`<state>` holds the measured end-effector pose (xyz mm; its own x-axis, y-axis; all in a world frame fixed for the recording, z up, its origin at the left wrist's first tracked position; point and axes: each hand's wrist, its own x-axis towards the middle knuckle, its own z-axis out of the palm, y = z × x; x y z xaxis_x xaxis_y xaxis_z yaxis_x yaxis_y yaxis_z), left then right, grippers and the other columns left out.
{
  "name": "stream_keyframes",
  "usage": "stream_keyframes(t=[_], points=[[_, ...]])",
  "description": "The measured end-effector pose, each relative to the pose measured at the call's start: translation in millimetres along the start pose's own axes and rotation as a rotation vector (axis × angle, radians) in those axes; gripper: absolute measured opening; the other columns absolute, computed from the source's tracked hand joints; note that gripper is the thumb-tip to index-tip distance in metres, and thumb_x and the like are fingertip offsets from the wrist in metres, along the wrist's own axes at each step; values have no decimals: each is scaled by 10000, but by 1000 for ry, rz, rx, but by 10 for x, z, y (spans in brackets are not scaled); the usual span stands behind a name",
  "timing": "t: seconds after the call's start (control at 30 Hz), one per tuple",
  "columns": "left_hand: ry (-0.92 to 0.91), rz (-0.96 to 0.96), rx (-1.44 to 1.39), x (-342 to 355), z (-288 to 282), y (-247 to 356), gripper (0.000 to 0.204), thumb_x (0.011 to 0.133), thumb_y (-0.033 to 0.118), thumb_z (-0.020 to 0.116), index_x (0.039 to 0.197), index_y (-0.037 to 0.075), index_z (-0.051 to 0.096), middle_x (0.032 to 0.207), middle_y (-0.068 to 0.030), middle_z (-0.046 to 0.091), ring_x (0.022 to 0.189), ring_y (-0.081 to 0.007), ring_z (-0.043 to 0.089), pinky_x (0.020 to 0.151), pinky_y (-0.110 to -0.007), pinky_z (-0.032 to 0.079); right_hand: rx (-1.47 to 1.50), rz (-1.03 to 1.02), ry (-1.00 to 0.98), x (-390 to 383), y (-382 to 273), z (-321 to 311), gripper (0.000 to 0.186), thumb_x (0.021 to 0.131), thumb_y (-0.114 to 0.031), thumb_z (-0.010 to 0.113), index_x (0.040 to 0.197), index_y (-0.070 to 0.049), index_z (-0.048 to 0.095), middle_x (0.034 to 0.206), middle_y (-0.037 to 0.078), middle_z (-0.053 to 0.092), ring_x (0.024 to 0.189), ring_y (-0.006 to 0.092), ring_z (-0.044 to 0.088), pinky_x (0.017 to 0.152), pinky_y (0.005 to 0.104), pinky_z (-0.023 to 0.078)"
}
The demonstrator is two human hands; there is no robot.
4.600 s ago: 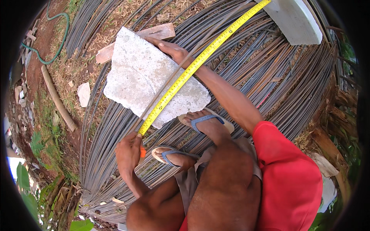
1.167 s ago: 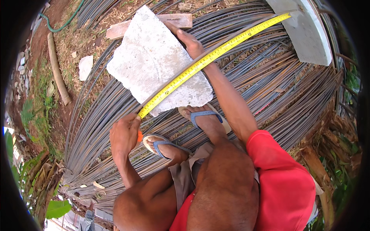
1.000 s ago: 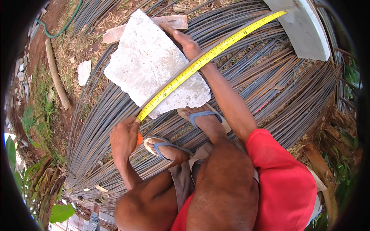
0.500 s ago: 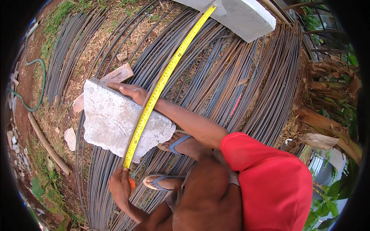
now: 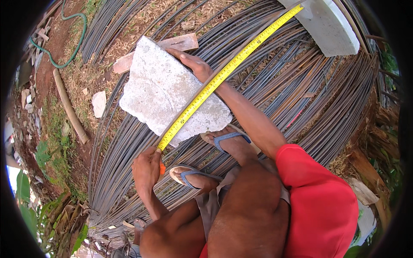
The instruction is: The person measures a metal rod with a tape measure, then uses an angle grinder to cut the rod into smaller pieces. The person plugs in the grinder, positions the rod, and cuts it multiple times while sitting on a pile of similar rods.
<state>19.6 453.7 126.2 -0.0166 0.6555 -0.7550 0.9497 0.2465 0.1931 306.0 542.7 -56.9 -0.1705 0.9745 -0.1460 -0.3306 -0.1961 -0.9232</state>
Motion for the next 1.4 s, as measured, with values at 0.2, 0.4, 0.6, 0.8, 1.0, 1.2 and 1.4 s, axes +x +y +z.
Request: stream_keyframes(t=[0.2,0.4,0.6,0.8,1.0,1.2,1.4], points=[[5,14,31,5,-12,0,306,1023,355,618,1085,106,786,814,-180,753,909,-429,728,861,-506,531,-114,-13,26,9,-49,1,701,1136,-506,380,1645,-26,393,1710,130,378,1601,279,297,1317,439,207],[11,26,11,19,37,-80,330,1020,353,620,994,48,743,788,-168,731,795,-379,722,773,-459,528,7,57,242,-126,-17,-98,676,1121,-469,452,1597,12,458,1672,161,440,1573,287,359,1299,470,222],[-19,10,-15,34,59,-119,325,1018,340,619,977,40,739,778,-174,723,789,-371,715,768,-456,523,-9,51,244,-353,-78,-280,708,1141,-504,407,1602,34,421,1663,181,432,1580,334,348,1302,495,274],[-125,30,2,103,69,-171,429,1030,443,531,1135,104,773,1034,-242,758,980,-477,723,843,-572,550,-15,67,207,-232,-41,-182,695,1143,-508,412,1600,14,438,1642,165,465,1559,307,392,1294,469,296],[-107,128,247,102,85,-232,383,1009,436,544,1122,143,764,1093,-227,751,1016,-484,709,847,-587,556,17,36,153,-149,106,-77,587,1176,-364,411,1545,87,483,1561,169,550,1445,255,522,1258,385,346],[-48,-6,25,83,57,-95,308,1026,365,607,1070,110,775,785,-156,750,874,-417,727,831,-501,529,-56,-9,223,-178,144,-54,533,1153,-432,473,1441,-24,660,1403,111,689,1322,184,582,1160,337,406],[-29,15,2,52,19,-1,337,1018,345,612,958,32,719,779,-187,696,788,-383,690,759,-467,499,-138,56,203,-162,43,-26,588,1157,-448,458,1494,12,600,1488,106,635,1395,190,534,1205,340,360]])
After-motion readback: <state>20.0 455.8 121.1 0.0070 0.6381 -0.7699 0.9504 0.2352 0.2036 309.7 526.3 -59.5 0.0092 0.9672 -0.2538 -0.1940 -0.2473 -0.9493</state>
